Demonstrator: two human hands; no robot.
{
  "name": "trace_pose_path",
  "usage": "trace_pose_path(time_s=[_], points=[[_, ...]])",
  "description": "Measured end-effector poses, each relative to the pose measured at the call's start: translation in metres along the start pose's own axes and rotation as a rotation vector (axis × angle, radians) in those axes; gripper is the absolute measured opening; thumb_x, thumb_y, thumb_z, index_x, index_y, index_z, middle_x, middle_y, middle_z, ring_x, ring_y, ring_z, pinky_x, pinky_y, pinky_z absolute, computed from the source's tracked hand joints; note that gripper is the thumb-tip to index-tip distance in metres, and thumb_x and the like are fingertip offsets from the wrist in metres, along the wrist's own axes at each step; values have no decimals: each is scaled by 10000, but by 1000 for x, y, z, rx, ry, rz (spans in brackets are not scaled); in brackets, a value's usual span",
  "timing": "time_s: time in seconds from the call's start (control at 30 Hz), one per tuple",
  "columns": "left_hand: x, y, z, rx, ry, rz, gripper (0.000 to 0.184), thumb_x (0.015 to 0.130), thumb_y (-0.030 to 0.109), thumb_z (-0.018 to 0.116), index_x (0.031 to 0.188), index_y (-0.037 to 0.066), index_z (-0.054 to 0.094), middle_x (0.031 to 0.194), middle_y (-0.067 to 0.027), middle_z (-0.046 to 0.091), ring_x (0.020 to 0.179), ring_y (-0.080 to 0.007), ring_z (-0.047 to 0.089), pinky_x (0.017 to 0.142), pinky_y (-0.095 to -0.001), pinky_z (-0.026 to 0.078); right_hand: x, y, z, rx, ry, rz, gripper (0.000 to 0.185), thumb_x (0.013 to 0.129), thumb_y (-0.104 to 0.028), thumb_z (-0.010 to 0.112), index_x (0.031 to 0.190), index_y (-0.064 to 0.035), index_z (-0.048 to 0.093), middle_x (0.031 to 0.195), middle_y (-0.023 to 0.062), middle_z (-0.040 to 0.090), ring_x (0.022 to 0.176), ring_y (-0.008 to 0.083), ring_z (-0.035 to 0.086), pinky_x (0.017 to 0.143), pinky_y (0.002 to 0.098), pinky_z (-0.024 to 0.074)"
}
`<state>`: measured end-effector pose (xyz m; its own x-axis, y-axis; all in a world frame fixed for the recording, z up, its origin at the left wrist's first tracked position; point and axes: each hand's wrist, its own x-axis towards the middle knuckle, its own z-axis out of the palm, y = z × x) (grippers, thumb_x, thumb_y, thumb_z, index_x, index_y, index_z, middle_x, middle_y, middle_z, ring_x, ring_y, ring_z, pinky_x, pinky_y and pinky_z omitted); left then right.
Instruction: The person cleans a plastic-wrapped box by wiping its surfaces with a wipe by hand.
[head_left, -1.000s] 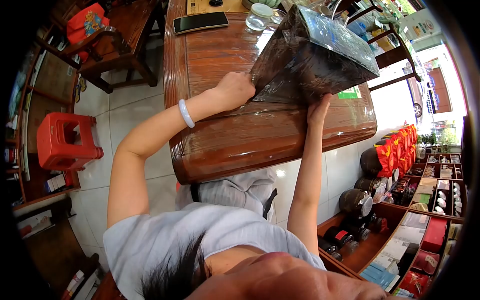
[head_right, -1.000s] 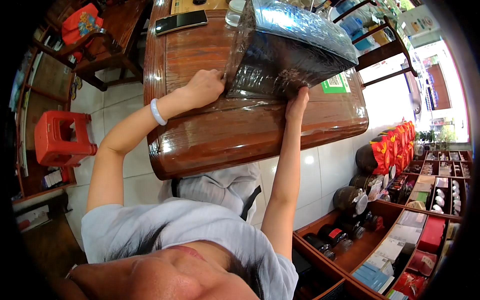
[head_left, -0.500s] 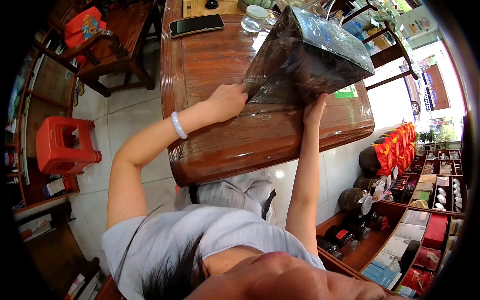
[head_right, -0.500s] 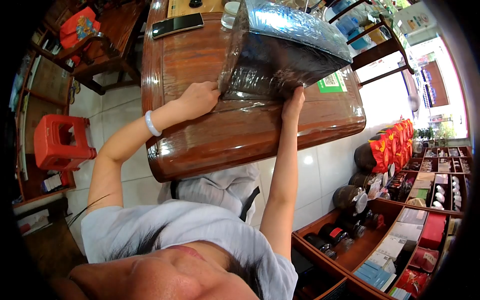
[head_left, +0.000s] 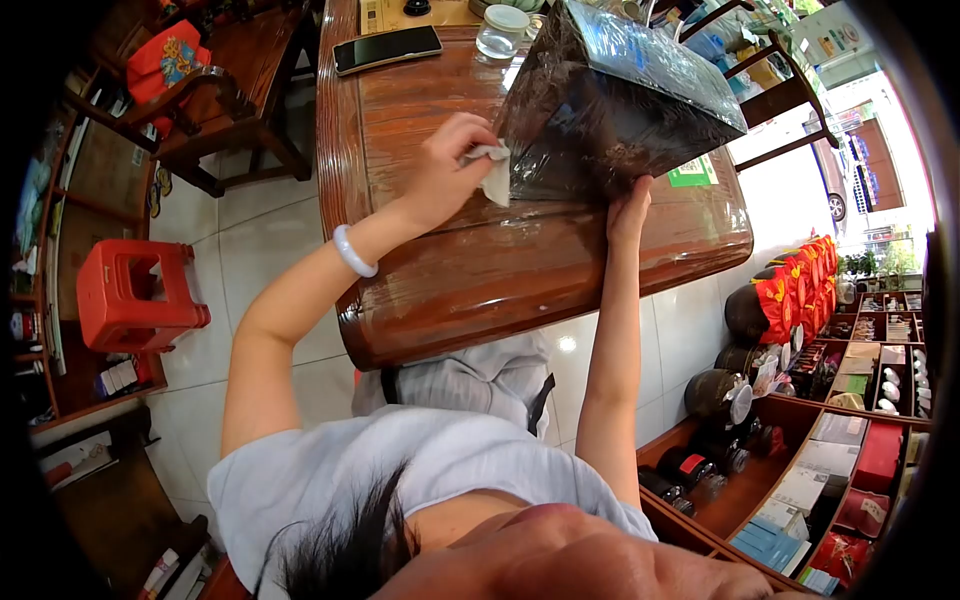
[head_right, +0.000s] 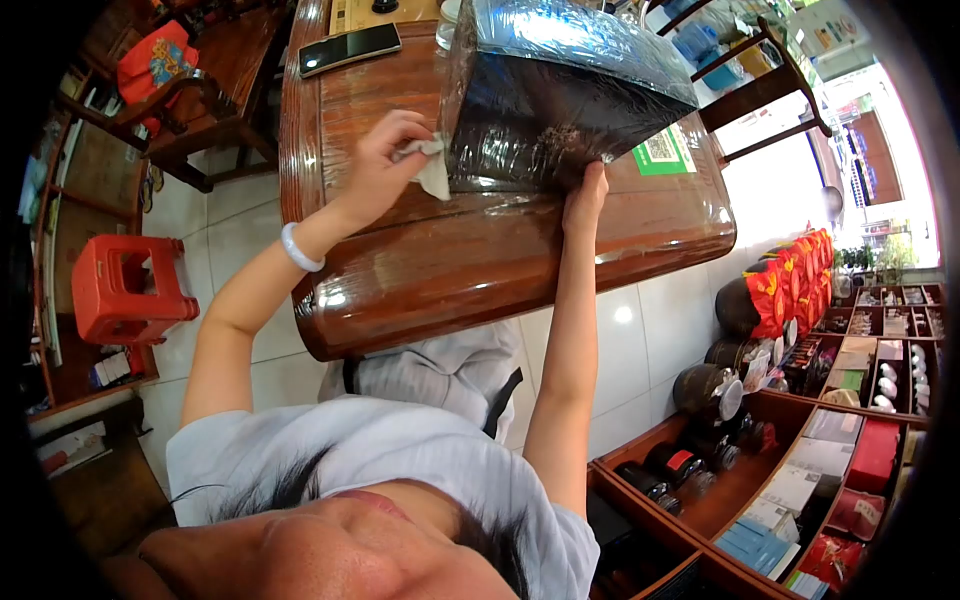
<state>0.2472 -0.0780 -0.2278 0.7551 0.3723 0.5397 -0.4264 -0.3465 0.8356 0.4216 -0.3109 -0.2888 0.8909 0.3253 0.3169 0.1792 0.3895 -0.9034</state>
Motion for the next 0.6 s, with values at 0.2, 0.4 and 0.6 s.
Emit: trace_pose_path(time_s=[0.2, 0.4, 0.6], points=[[-8, -29, 8, 112, -65, -56, 98, 695, -25, 572, 786, -47, 543, 815, -141, 560, 752, -281, 566, 647, -326, 446, -1, 1, -1, -21, -4, -2, 677, 877, -523, 455, 1278, 18, 382, 1284, 115, 443, 1169, 250, 434, 1003, 389, 342], [-16, -29, 6, 262, -205, -192, 102, 692, 24, 590, 759, -48, 564, 803, -159, 577, 743, -320, 566, 648, -346, 446, -2, -3, 1, -19, 24, 26, 710, 860, -541, 471, 1275, 28, 383, 1293, 114, 437, 1186, 252, 415, 1024, 389, 311], [-29, -26, -12, 54, -220, -222, 104, 734, 54, 638, 746, -40, 597, 784, -95, 587, 707, -186, 560, 641, -293, 441, 1, 1, 2, -34, 51, -27, 710, 863, -537, 469, 1274, 35, 378, 1293, 124, 436, 1180, 257, 421, 1022, 391, 318]])
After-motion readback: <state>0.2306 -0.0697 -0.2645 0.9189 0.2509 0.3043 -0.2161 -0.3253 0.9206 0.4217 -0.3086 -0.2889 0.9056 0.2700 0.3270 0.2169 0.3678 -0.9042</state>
